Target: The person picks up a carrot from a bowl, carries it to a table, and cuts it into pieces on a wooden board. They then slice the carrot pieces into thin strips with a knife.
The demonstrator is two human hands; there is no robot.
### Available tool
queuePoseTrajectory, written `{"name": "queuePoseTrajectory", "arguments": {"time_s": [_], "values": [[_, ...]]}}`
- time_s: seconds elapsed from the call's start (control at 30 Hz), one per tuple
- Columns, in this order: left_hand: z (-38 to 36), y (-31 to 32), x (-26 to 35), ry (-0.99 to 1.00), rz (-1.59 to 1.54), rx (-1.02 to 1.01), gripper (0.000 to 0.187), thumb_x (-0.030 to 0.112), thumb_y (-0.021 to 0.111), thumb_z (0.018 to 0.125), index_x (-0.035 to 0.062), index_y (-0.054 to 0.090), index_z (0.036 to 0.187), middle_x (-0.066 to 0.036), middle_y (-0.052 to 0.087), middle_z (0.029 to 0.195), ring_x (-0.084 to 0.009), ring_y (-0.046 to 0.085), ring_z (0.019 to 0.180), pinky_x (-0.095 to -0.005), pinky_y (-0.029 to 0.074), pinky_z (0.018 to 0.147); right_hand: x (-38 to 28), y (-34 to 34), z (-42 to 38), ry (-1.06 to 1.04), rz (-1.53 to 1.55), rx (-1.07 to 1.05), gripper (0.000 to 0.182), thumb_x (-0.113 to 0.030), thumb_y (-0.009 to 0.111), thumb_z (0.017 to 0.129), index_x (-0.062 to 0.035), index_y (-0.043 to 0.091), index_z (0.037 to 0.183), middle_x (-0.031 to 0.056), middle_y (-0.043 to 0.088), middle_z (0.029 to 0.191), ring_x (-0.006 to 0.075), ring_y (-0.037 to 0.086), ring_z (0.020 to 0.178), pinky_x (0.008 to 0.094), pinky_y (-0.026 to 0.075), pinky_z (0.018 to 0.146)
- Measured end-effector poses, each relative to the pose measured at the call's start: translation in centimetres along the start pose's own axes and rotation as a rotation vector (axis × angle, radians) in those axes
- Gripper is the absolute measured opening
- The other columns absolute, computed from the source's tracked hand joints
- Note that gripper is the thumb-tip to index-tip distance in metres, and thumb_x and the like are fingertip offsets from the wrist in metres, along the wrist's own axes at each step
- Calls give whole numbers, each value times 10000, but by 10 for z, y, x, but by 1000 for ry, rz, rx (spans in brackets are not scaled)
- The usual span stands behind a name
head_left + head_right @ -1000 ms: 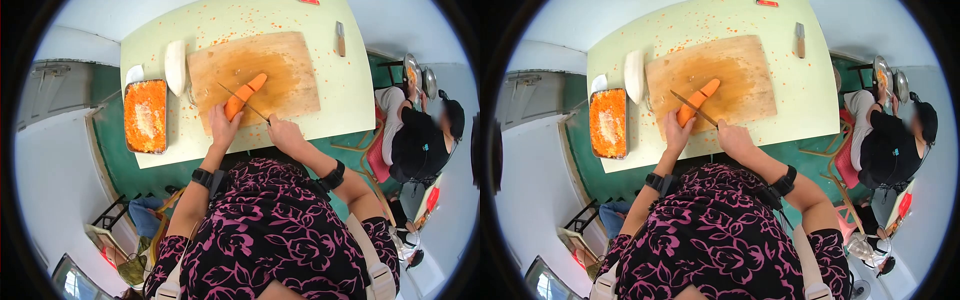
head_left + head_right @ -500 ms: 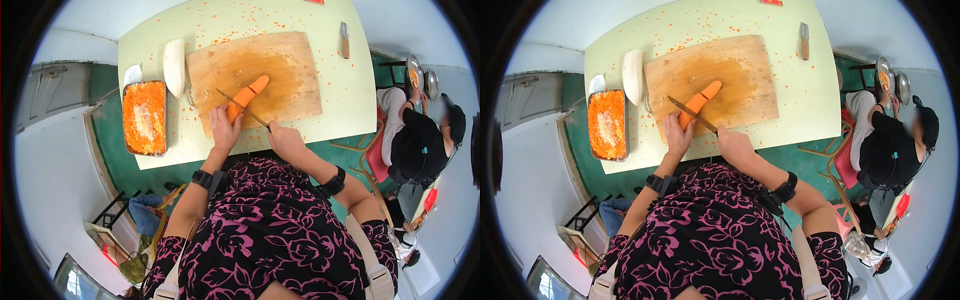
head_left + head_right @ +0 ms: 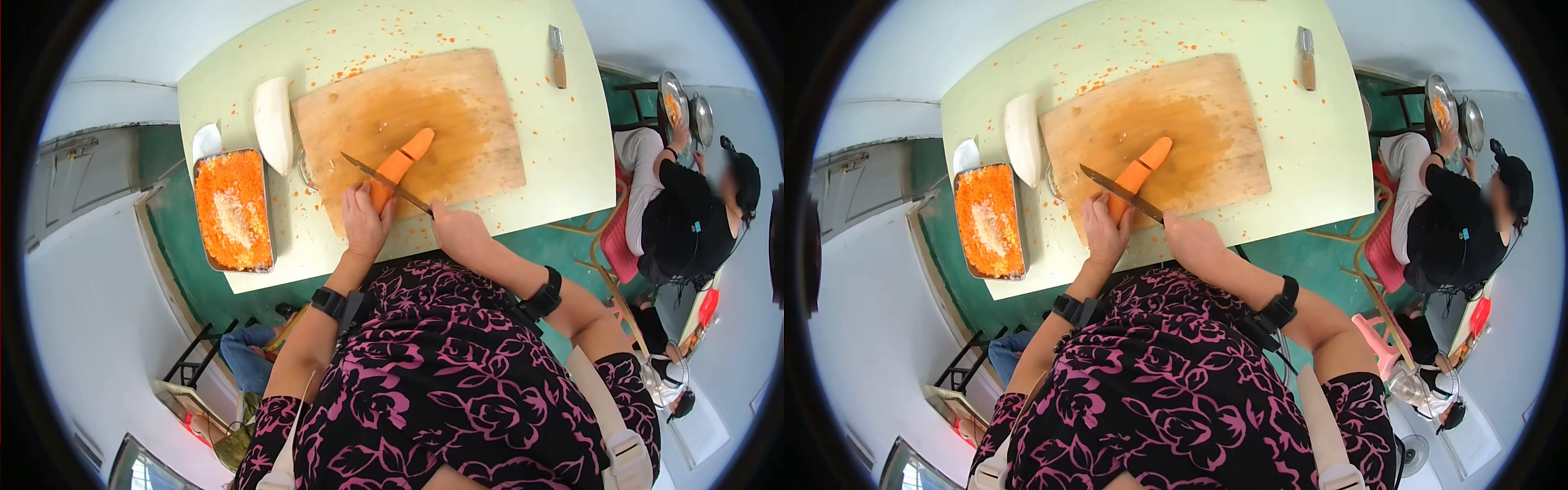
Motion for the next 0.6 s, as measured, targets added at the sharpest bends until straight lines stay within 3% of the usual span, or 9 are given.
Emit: {"name": "queuePoseTrajectory", "arguments": {"time_s": [0.2,0.5,0.6], "values": [[0,0,-5,4,-1,-22,512,184,716,734,-66,441,1085,-251,489,1033,-411,480,930,-455,403,808,-13,4,29,25,72,-48,116,-49,477,801,23,474,893,203,611,637,372,624,597,459,492,529],[-5,3,-4,35,-47,-5,525,207,716,745,-59,432,1097,-262,480,1030,-424,463,937,-462,399,817,-21,23,69,-74,2,81,116,-89,498,811,17,491,857,210,627,685,366,641,645,431,509,557],[0,0,-9,37,2,10,526,214,719,745,-53,433,1098,-249,486,1023,-415,466,931,-455,401,819,-15,28,62,22,74,64,135,-120,508,816,8,502,861,209,635,711,366,643,662,449,511,588]]}}
Point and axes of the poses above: each hand's wrist, its own z-axis towards the middle knuckle, its own y-axis out of the palm, x = y × z, the point moved 2 cm from there along z, towards the middle knuckle
